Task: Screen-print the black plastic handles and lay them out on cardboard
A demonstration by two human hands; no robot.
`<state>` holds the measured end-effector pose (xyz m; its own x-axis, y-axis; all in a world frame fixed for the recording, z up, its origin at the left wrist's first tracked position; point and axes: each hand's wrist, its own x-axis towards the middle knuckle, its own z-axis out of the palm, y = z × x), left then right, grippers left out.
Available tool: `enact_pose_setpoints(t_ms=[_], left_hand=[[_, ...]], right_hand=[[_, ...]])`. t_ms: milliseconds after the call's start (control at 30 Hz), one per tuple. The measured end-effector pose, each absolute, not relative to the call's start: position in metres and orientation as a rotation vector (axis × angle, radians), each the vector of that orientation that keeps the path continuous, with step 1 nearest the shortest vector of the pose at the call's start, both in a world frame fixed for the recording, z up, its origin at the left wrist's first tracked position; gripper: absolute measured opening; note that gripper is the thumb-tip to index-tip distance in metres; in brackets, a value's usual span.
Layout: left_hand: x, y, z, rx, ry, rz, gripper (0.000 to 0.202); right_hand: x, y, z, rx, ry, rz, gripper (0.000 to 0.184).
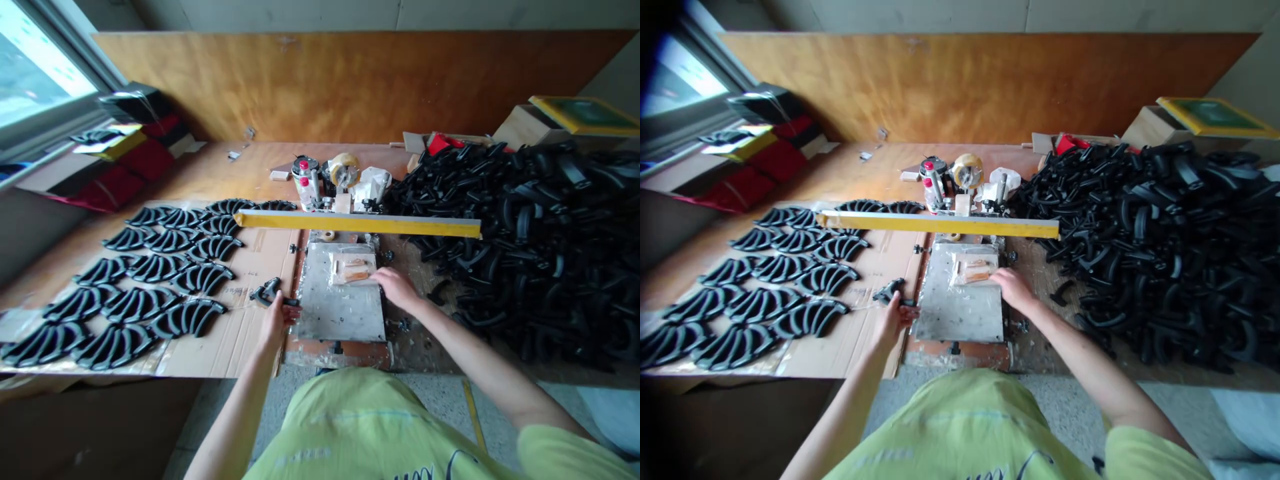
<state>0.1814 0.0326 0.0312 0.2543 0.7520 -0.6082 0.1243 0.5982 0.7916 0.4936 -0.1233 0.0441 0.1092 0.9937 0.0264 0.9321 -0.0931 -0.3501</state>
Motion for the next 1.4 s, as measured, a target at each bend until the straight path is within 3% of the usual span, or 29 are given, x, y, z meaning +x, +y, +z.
enact_pose_setpoints(t_ms=[100,233,400,533,633,800,1000,1133,1400], left_hand=[[0.122,0.065,0.007,0.943,1.630,0.488,0.057],[0.092,0.080,-0.020,1.018,1.762,0.365,0.059],[0.104,0.085,-0.019,1.170,1.740,0.226,0.056],[0.112,0.097,0.007,1.298,1.703,0.174,0.047],[0.132,0.108,0.037,1.418,1.597,0.271,0.044],[0.192,0.111,0.110,1.526,1.240,0.641,0.047],[0.258,0.088,0.193,1.355,0.759,1.121,0.036],[0.275,0.081,0.208,1.318,0.771,1.152,0.037],[0.273,0.075,0.193,1.342,0.816,1.109,0.036]], right_hand=[[0.567,-0.170,0.021,-2.693,-1.709,0.327,0.040],[0.619,-0.202,-0.010,-2.755,-1.756,0.331,0.034],[0.599,-0.146,-0.007,-2.601,-1.514,0.361,0.020],[0.541,-0.075,0.014,-2.090,-1.548,0.122,0.011],[0.501,-0.044,0.020,-1.825,-1.759,0.142,0.008],[0.481,-0.037,0.017,-1.652,-1.858,0.243,0.005],[0.481,-0.035,0.017,-1.569,-1.673,0.314,0.018],[0.480,-0.027,0.010,-1.608,-1.646,0.311,0.028],[0.461,-0.033,-0.009,-1.649,-1.768,0.187,0.034]])
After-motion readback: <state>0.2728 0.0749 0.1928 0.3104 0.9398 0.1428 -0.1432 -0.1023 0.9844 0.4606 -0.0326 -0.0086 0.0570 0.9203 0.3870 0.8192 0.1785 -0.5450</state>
